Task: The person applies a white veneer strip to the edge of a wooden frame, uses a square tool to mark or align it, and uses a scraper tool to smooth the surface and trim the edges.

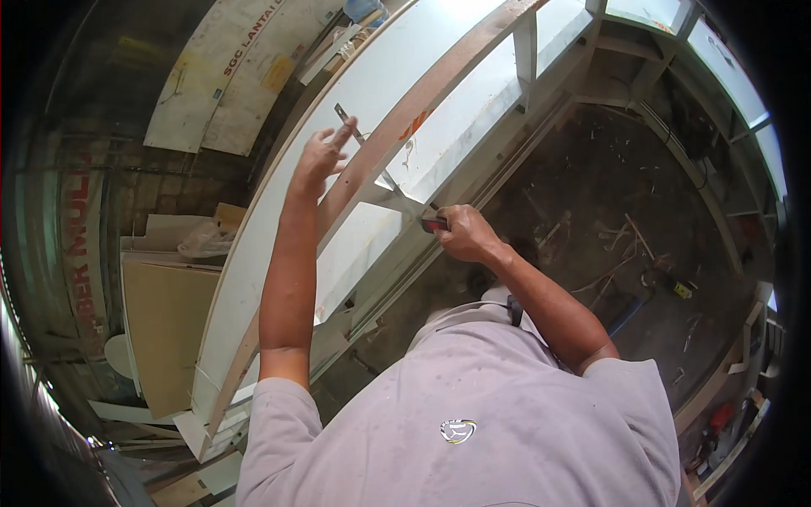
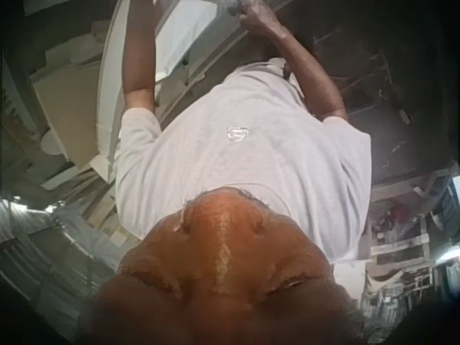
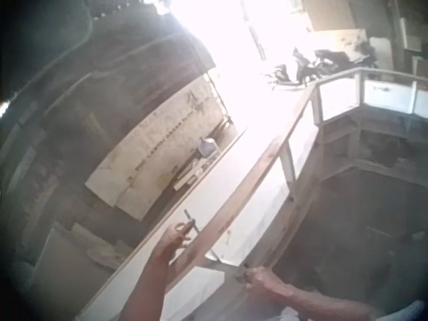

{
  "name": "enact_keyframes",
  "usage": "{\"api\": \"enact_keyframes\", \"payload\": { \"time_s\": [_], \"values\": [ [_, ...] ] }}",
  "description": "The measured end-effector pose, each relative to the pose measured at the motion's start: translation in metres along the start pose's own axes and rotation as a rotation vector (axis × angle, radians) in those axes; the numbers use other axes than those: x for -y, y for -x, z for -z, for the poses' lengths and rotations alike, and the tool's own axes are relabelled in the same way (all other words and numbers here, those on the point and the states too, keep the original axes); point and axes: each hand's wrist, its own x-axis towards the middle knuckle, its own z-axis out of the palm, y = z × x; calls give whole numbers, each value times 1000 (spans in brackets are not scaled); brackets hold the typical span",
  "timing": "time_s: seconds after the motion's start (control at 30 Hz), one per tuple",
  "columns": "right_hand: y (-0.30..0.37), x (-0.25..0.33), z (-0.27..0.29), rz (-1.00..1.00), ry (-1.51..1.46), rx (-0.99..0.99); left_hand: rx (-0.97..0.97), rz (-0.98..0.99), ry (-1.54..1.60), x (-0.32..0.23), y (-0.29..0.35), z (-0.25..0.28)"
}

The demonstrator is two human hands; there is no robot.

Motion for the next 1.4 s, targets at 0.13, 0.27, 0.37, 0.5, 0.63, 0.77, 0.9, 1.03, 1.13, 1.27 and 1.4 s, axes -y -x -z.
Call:
{"api": "enact_keyframes", "payload": {
  "time_s": [0.13, 0.27, 0.37, 0.5, 0.63, 0.77, 0.9, 1.03, 1.13, 1.27, 1.4],
  "values": [
    [-4, -3, -6, -17, 45, 23, 56, -55, -33, 15, -42, -25],
    [-5, 0, -13, 28, 24, 28, 158, -113, -221, 18, -48, -22],
    [-13, -6, -28, 58, 86, -20, 83, -93, -187, 9, -38, -22],
    [-30, -8, -33, 45, 128, 2, 34, 13, -25, 15, -37, -15],
    [-33, -4, -44, 3, 116, -49, 55, 43, -27, 6, -43, -16],
    [-36, -1, -51, 11, 138, -73, 81, 9, -102, 1, -58, -20],
    [-31, -12, -38, 87, 107, -37, 95, -24, -119, 1, -55, -16],
    [-22, -29, -47, 74, 113, -29, 55, -57, -133, 17, -39, -30],
    [-18, -28, -46, 41, 125, -28, 28, -21, -108, 22, -40, -38],
    [-40, -17, -55, 53, 145, -96, -84, 24, -142, 34, -62, -23],
    [-75, -18, -50, 124, 179, -81, -165, 143, -28, 43, -72, -1]
  ]
}}
